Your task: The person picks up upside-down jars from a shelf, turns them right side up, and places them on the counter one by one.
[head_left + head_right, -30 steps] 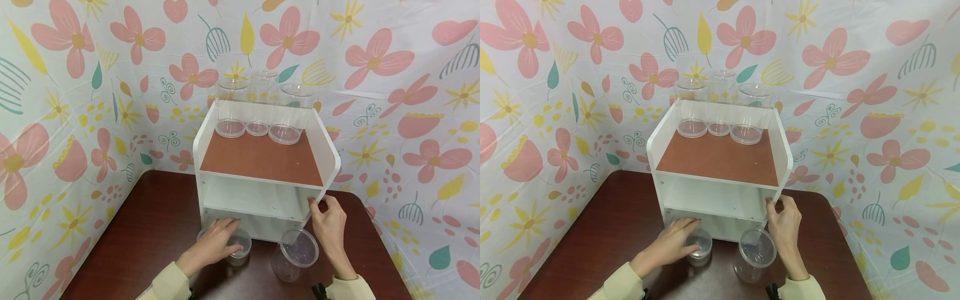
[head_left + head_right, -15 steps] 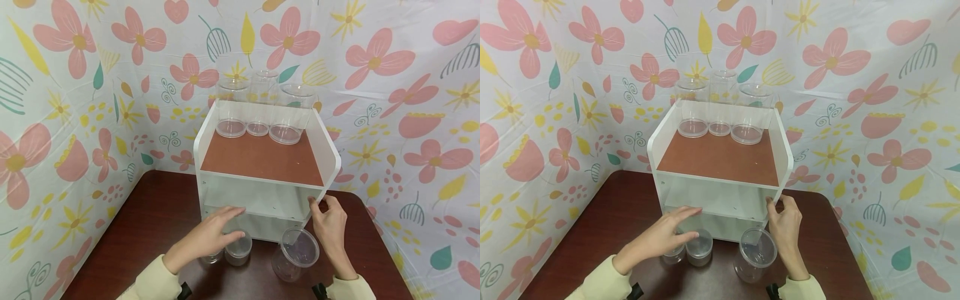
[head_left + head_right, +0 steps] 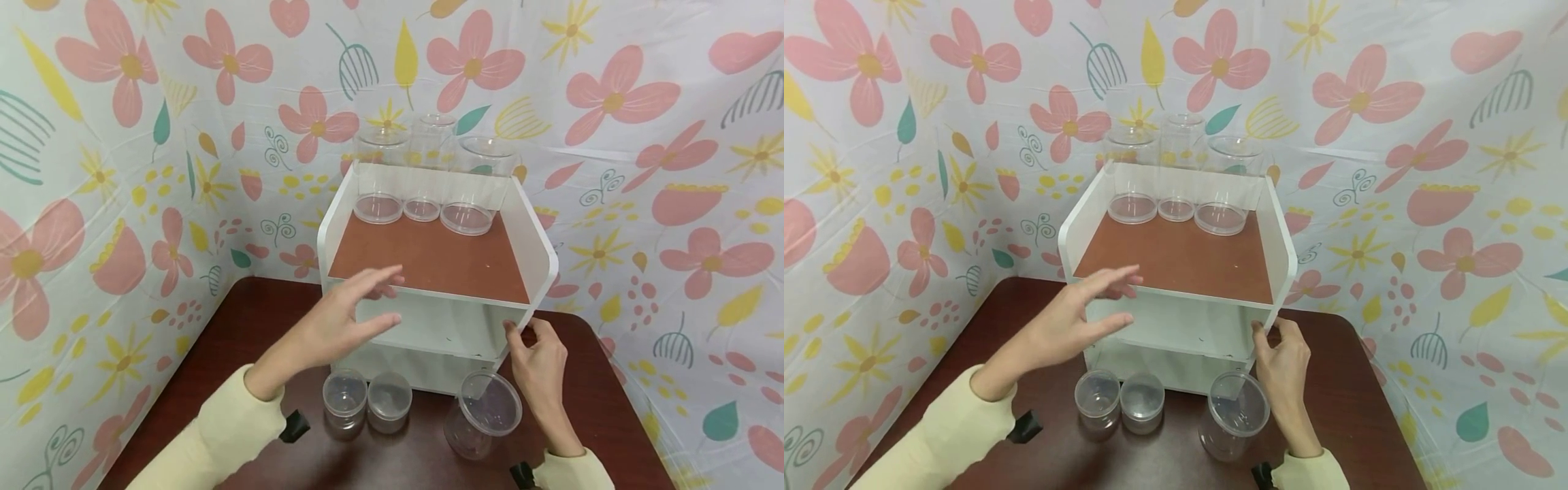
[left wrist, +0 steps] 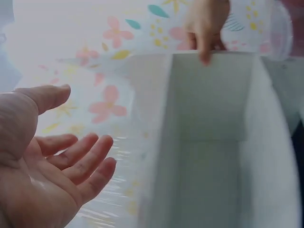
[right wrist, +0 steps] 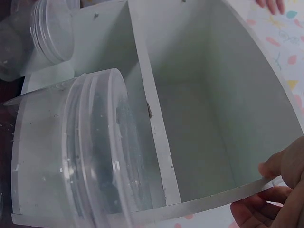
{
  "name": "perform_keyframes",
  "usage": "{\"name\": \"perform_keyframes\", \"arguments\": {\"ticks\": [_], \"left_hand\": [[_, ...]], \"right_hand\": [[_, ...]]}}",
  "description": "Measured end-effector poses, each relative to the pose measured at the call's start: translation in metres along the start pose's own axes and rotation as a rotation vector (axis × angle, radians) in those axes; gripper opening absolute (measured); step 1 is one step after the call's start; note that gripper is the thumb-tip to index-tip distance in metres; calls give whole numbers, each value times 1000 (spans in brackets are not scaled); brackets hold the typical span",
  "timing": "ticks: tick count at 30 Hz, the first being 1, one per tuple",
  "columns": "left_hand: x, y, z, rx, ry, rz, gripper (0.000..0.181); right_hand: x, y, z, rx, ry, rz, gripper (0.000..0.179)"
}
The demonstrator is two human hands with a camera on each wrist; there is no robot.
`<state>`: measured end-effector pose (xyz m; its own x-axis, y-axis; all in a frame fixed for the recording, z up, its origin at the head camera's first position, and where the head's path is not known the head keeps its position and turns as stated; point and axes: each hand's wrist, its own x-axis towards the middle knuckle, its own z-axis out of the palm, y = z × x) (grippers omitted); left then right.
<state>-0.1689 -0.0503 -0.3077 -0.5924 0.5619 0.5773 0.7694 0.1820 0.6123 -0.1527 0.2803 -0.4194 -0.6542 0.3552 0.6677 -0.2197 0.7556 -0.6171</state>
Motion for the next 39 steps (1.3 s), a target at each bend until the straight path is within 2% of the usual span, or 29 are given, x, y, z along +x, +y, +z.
{"name": "perform_keyframes", "arguments": {"ticks": [5,11,14,17,23,31,35,39], "left_hand": [[25,13,-20,-8,64,-7,62],[52,16,-46,-92,133,-169,60],[64,12,-58,-123,172,-230,59],[75,6,-71,-113,199,-278,59],[99,-10,-91,-54,219,-396,64],[128,-32,-107,5,218,-536,73],[142,-35,-113,13,195,-616,81],[155,-31,-116,30,182,-706,85]], "right_hand": [[0,0,-1,0,-1,2,14],[0,0,0,-3,-6,7,14],[0,0,0,0,-3,3,13],[0,1,1,6,-4,-4,13],[0,1,1,11,0,-7,13],[0,1,0,16,-11,-6,14],[0,1,-1,23,-15,-3,15],[0,0,0,23,-18,-6,15]]}}
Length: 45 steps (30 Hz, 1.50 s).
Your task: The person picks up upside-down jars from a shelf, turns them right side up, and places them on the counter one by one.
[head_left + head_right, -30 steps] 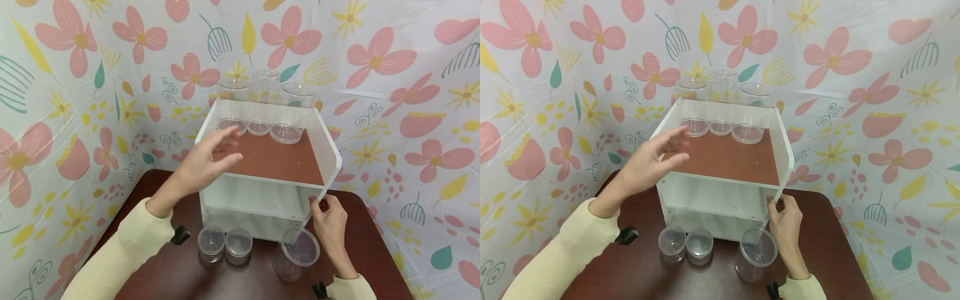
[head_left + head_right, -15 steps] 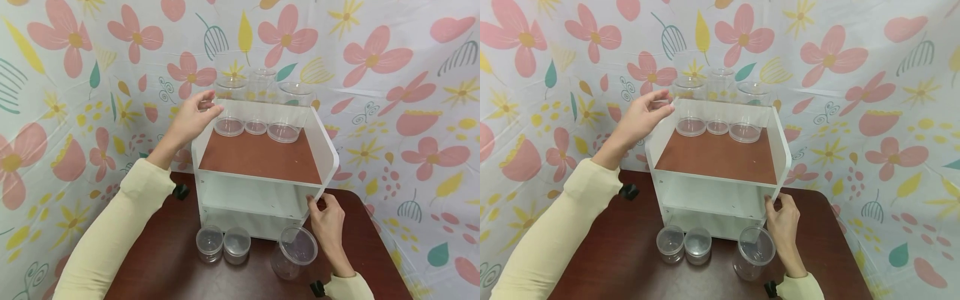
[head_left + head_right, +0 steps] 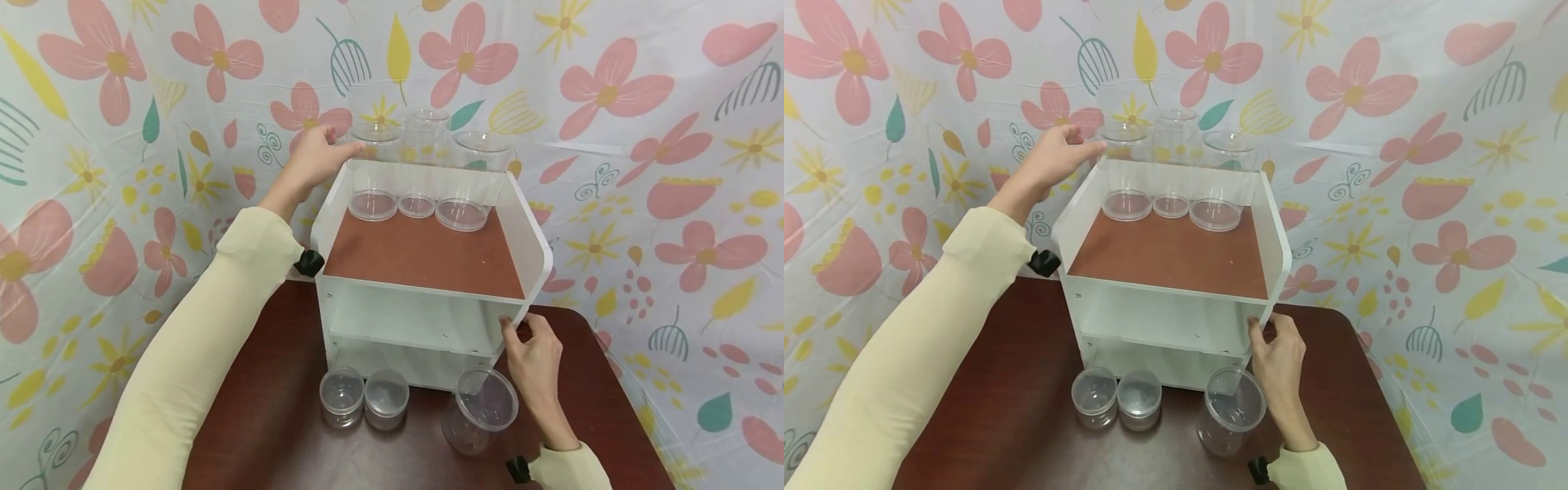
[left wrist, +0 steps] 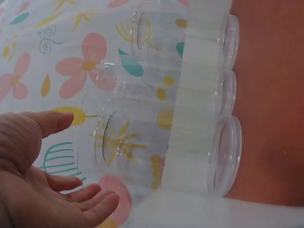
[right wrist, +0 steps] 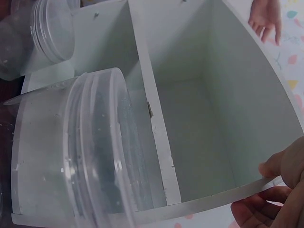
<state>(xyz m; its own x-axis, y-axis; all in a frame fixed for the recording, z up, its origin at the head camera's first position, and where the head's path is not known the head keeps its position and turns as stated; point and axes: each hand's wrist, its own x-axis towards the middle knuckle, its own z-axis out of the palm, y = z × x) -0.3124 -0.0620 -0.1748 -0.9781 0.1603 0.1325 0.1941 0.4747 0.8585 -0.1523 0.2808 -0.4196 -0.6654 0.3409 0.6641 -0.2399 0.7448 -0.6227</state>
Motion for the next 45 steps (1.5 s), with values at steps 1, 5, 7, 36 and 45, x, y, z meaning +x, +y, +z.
{"name": "perform_keyframes", "arguments": {"ticks": [1,5,7,36,45], "left_hand": [[2,3,0,8,-1,-22,86],[7,12,4,41,-8,-94,88],[9,15,6,64,-4,-116,87],[40,21,28,128,-71,-139,104],[42,19,28,115,-46,-130,93]], "right_hand": [[0,0,0,0,1,-1,15],[0,1,0,-6,5,-4,14],[0,2,0,-7,4,-6,14],[-1,0,-1,-4,1,-2,14],[-1,1,0,-6,5,0,13]]}}
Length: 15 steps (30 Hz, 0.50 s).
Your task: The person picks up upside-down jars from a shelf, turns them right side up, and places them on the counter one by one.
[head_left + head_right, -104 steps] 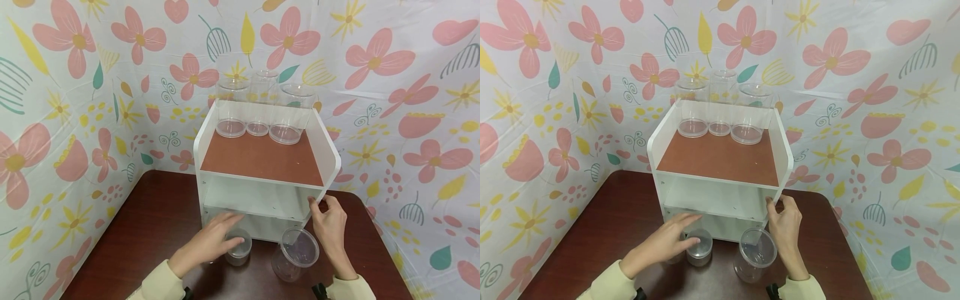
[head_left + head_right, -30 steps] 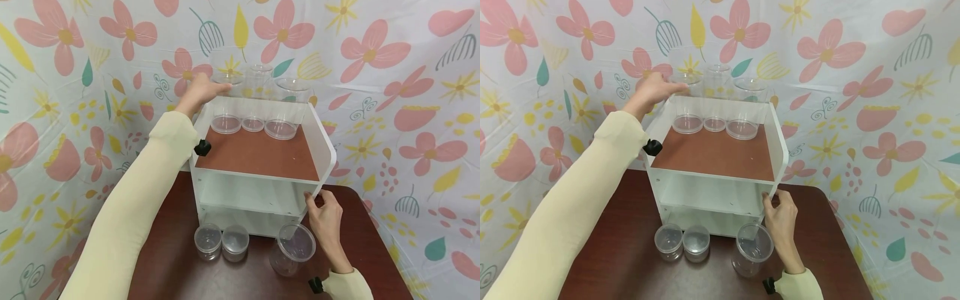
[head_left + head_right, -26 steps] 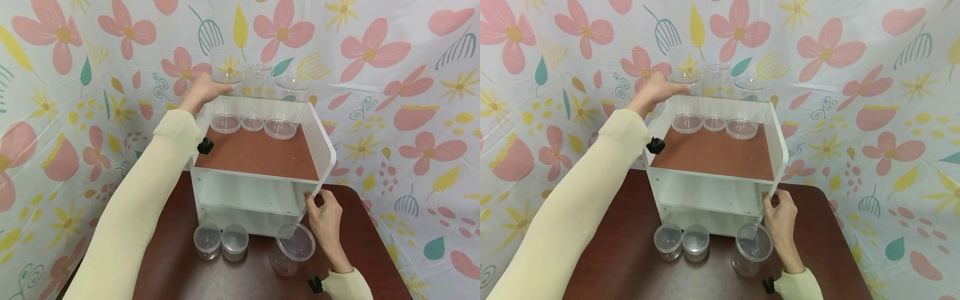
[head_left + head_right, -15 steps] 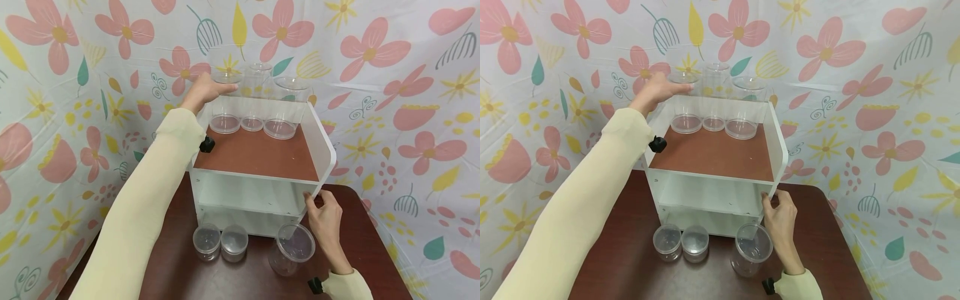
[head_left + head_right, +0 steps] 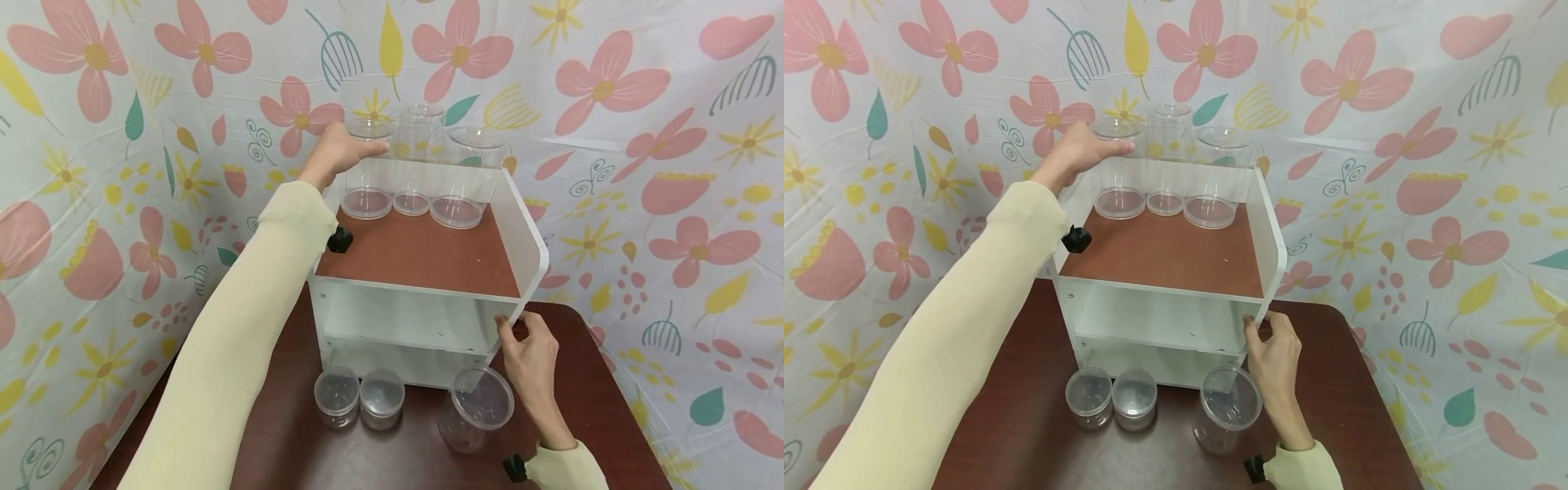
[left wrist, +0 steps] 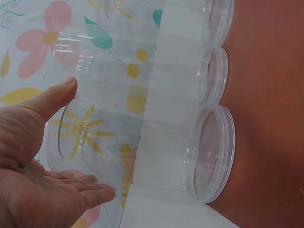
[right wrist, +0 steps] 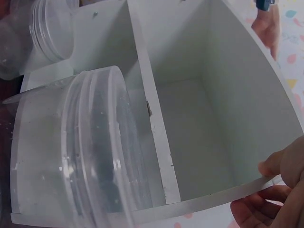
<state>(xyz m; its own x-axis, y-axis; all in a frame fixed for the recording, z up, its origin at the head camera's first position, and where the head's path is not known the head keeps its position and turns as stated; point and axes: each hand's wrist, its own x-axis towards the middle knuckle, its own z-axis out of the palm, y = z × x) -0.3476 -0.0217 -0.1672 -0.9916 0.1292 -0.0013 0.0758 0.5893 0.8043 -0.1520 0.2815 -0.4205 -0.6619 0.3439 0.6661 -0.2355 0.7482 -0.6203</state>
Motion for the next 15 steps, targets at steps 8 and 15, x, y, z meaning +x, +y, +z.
{"name": "perform_keyframes", "arguments": {"ticks": [8,15], "left_hand": [[-10,4,-6,-51,23,57,66],[-24,8,-13,0,-24,40,92]], "right_hand": [[-1,-1,1,2,4,13,14],[0,-2,0,1,2,18,14]]}}
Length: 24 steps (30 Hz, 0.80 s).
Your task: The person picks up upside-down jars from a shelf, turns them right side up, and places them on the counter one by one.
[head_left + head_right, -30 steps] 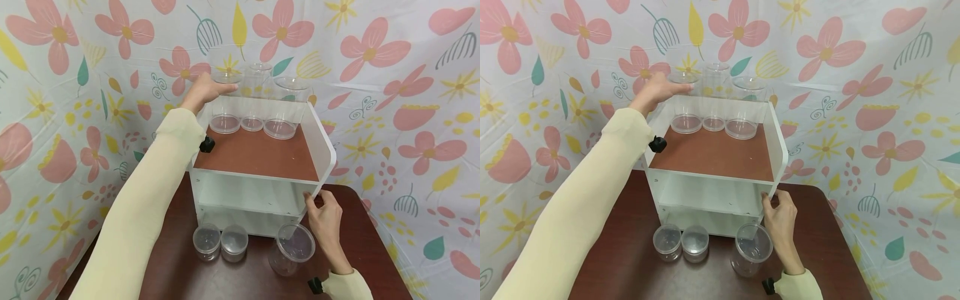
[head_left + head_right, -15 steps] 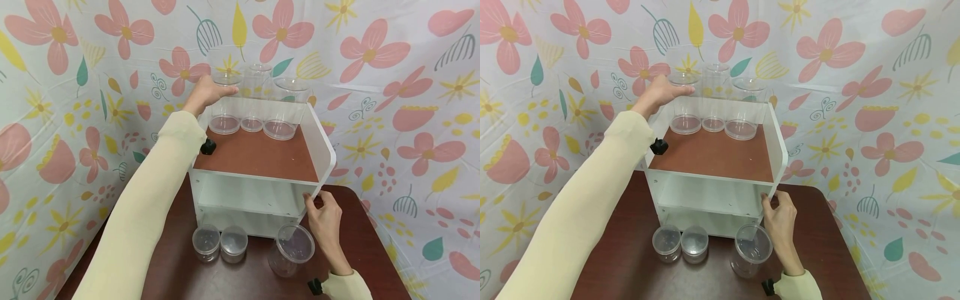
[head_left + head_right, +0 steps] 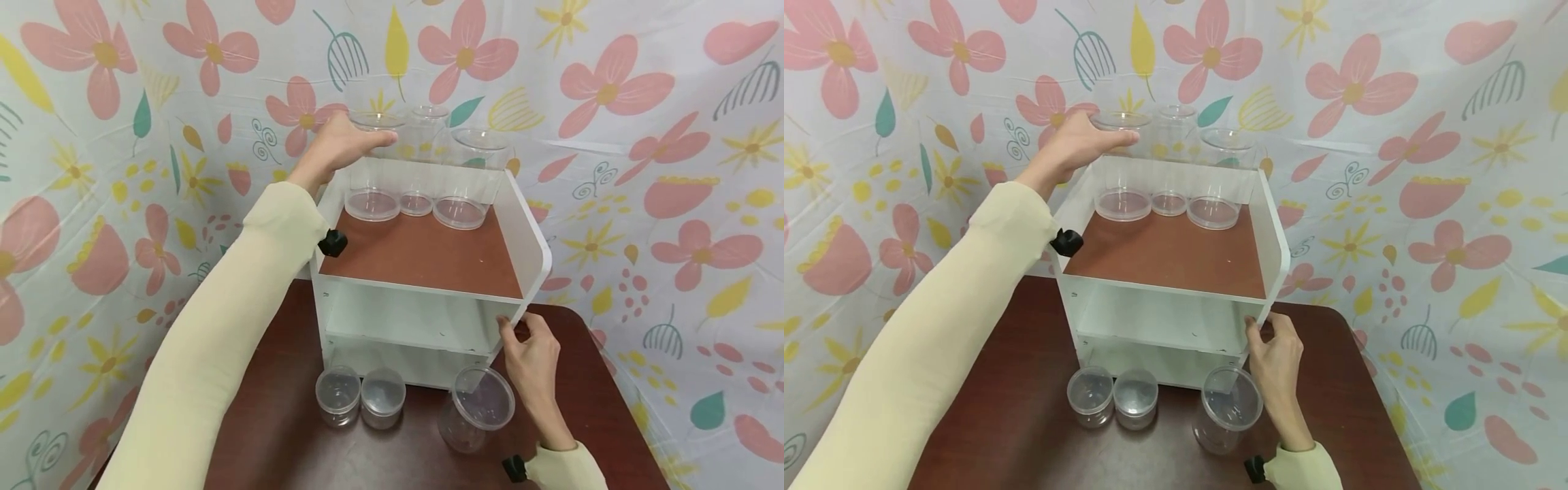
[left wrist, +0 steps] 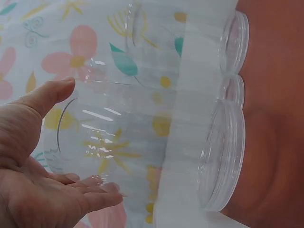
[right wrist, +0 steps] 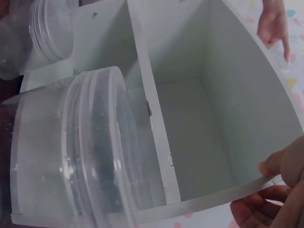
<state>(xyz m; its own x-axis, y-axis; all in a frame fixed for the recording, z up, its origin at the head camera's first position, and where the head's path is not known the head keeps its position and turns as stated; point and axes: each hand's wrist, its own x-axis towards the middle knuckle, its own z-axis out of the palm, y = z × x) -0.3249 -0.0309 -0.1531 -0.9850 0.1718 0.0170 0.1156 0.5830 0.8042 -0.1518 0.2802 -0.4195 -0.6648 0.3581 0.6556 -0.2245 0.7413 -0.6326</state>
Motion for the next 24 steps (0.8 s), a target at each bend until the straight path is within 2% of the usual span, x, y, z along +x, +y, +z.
{"name": "perform_keyframes", "arguments": {"ticks": [4,7,15,24], "left_hand": [[-9,-1,-3,-5,-9,17,112],[-17,-3,-5,-42,-17,43,117],[-39,-5,-11,-78,-16,99,120],[-59,-10,-13,-151,-44,161,112]], "right_hand": [[0,0,0,-5,4,-1,13],[0,0,0,-4,2,-5,13],[0,0,3,0,4,-16,13],[1,-1,2,8,-5,-18,14]]}}
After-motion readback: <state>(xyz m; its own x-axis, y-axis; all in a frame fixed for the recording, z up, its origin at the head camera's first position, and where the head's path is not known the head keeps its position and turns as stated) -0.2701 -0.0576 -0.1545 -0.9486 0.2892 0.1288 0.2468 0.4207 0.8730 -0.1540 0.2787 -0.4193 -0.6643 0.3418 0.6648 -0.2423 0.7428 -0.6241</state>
